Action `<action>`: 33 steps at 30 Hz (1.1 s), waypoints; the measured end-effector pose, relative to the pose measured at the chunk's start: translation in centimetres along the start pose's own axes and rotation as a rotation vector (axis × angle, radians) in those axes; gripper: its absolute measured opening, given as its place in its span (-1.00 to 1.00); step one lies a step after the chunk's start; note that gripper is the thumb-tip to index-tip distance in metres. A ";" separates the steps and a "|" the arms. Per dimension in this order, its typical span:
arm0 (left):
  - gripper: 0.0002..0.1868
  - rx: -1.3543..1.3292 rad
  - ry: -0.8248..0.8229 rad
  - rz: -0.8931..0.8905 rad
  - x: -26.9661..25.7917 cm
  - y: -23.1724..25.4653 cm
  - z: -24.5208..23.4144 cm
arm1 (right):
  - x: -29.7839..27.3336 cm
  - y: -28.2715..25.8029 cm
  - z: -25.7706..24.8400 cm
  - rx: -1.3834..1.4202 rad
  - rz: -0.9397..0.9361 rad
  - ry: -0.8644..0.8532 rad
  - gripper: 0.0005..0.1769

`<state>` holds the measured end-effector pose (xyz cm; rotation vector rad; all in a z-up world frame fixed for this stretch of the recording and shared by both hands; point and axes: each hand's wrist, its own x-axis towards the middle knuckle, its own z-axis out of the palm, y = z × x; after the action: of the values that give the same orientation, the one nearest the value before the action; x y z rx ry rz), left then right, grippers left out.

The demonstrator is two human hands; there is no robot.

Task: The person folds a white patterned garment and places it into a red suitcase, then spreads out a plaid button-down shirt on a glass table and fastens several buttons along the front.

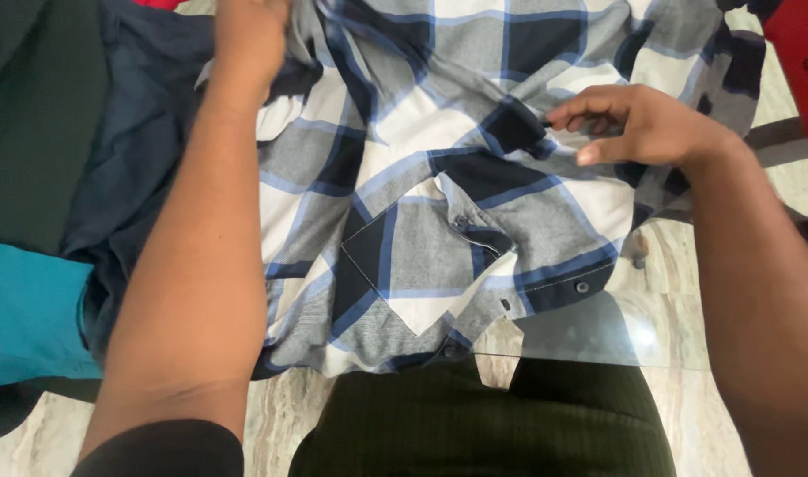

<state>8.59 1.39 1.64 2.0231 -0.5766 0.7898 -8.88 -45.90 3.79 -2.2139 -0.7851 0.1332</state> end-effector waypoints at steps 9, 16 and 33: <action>-0.71 -0.090 -0.204 0.142 -0.5 3.0 -0.6 | -3.0 5.0 -2.1 0.330 0.083 0.477 -0.62; -0.50 0.012 -0.642 0.143 -0.3 10.6 -4.1 | -6.1 3.6 -4.7 0.031 0.159 0.599 -0.62; -0.38 0.602 -0.509 0.059 -2.5 5.4 0.1 | -5.5 5.0 -4.7 -0.207 0.372 0.221 -0.44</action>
<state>3.42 -1.25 2.77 2.8105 -0.7455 0.5083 -9.34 -54.64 2.80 -2.5005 -0.2709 -0.0138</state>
